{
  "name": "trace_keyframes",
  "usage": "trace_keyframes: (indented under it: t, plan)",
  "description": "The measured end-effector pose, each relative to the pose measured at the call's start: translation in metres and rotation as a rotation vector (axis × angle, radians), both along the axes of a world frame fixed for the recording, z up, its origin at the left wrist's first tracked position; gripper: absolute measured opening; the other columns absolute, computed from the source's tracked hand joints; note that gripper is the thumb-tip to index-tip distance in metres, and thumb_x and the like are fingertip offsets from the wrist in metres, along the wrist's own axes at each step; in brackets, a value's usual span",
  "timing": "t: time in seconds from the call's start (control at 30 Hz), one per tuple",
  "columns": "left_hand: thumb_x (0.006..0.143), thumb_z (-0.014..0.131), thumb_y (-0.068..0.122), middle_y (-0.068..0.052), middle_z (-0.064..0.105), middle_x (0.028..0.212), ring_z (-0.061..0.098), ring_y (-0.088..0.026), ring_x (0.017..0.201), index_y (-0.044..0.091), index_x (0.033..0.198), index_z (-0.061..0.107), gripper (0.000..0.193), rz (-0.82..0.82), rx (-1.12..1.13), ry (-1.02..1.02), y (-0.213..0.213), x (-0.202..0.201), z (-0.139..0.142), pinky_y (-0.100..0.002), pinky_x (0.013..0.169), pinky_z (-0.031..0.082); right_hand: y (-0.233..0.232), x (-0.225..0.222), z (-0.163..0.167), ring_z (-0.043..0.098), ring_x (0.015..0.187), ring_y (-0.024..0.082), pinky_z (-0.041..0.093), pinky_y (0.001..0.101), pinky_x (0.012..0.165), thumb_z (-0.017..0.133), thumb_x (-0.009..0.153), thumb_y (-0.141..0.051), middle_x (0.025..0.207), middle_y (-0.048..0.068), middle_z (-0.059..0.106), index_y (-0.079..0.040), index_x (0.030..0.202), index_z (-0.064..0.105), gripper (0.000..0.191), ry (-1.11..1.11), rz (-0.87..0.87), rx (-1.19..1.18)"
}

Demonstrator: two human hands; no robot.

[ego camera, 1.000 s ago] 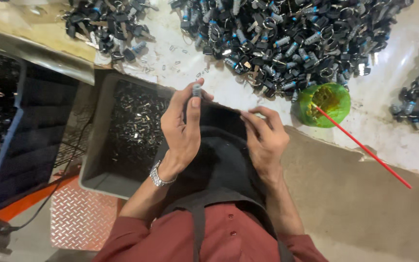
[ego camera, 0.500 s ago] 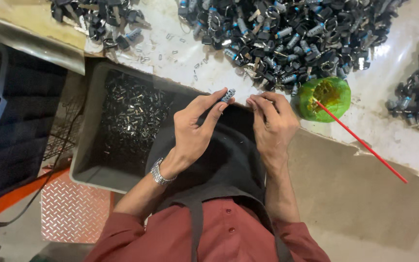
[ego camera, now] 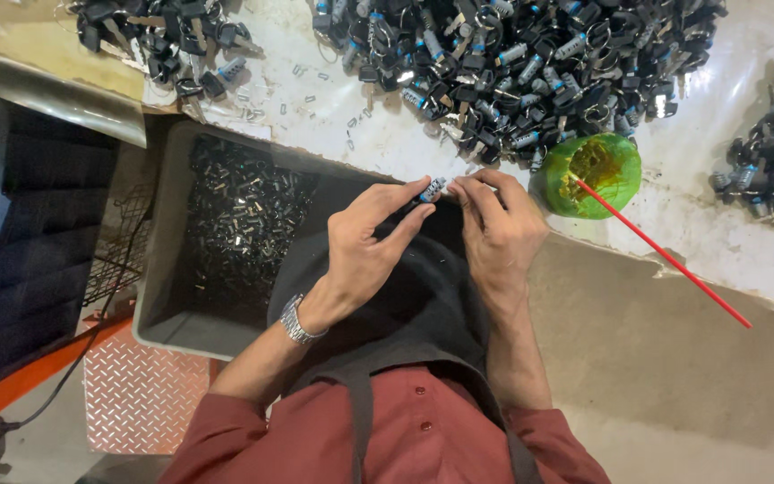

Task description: The person holds a small metal component in one hand and uses a brush to apply liquid from a green bowl onto the part. They then place the coated part onto the table with a large pile of similar parts, pick up another component, and repeat the brushing and placing.

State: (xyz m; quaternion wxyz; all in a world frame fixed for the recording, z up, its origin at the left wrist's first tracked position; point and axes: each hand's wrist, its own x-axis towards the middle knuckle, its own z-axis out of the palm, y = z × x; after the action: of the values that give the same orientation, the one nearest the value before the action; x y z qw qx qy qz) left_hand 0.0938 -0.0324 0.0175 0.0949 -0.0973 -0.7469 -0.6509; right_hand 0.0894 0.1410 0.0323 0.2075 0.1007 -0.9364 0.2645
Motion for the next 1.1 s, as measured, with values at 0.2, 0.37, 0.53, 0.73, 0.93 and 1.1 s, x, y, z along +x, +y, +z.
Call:
trace_keyframes:
  t: [0.2,0.37,0.53,0.73,0.93,1.1]
  plan:
    - [0.094,0.078,0.001,-0.01,0.077,0.109,0.075,-0.017,0.099,0.003,0.128,0.07,0.035,0.005,0.003,-0.021,-0.003,0.002,0.002,-0.028,0.09,0.059,0.002,0.002,-0.003,0.07,0.089,0.028,0.055,0.0384,0.076,0.082,0.093,-0.005,0.104,0.01,0.071,-0.005,0.105,0.074,0.014,0.015,0.025,-0.001]
    - [0.094,0.078,0.001,-0.01,0.077,0.11,0.076,-0.019,0.101,0.004,0.127,0.07,0.035,-0.013,-0.03,0.026,-0.002,0.002,0.005,-0.029,0.091,0.06,0.006,0.012,-0.006,0.07,0.093,0.018,0.055,0.0289,0.08,0.077,0.099,0.003,0.11,0.011,0.073,-0.001,0.112,0.073,0.014,-0.046,-0.016,-0.37]
    - [0.089,0.082,0.002,-0.01,0.074,0.105,0.074,-0.021,0.095,0.004,0.122,0.071,0.034,-0.049,-0.075,0.072,0.006,0.005,0.006,-0.03,0.085,0.06,0.011,0.031,-0.007,0.066,0.091,0.01,0.051,0.0225,0.074,0.074,0.097,0.008,0.116,0.011,0.074,0.0,0.111,0.074,0.016,-0.163,-0.024,-0.688]
    - [0.087,0.083,-0.001,-0.009,0.071,0.103,0.071,-0.023,0.095,0.003,0.119,0.071,0.035,-0.107,-0.112,0.17,0.015,0.011,0.004,-0.033,0.084,0.059,0.014,0.043,-0.011,0.065,0.081,0.007,0.05,0.0188,0.063,0.075,0.093,0.011,0.11,0.014,0.075,0.003,0.104,0.073,0.014,-0.313,-0.065,-1.07]
    - [0.086,0.083,-0.005,-0.008,0.069,0.11,0.069,-0.027,0.102,0.004,0.121,0.069,0.039,-0.126,-0.173,0.287,0.015,0.01,0.002,-0.036,0.09,0.058,0.015,0.041,-0.007,0.072,0.1,0.014,0.057,0.0219,0.079,0.075,0.092,0.013,0.112,0.016,0.074,0.005,0.104,0.07,0.015,-0.326,-0.032,-1.091]
    - [0.087,0.081,-0.007,-0.01,0.068,0.112,0.068,-0.029,0.104,0.003,0.123,0.068,0.04,-0.126,-0.248,0.356,0.015,0.011,0.004,-0.037,0.092,0.058,0.018,0.046,-0.001,0.071,0.103,0.017,0.057,0.0235,0.084,0.075,0.092,0.014,0.115,0.019,0.074,0.007,0.104,0.07,0.014,-0.306,-0.036,-0.906]
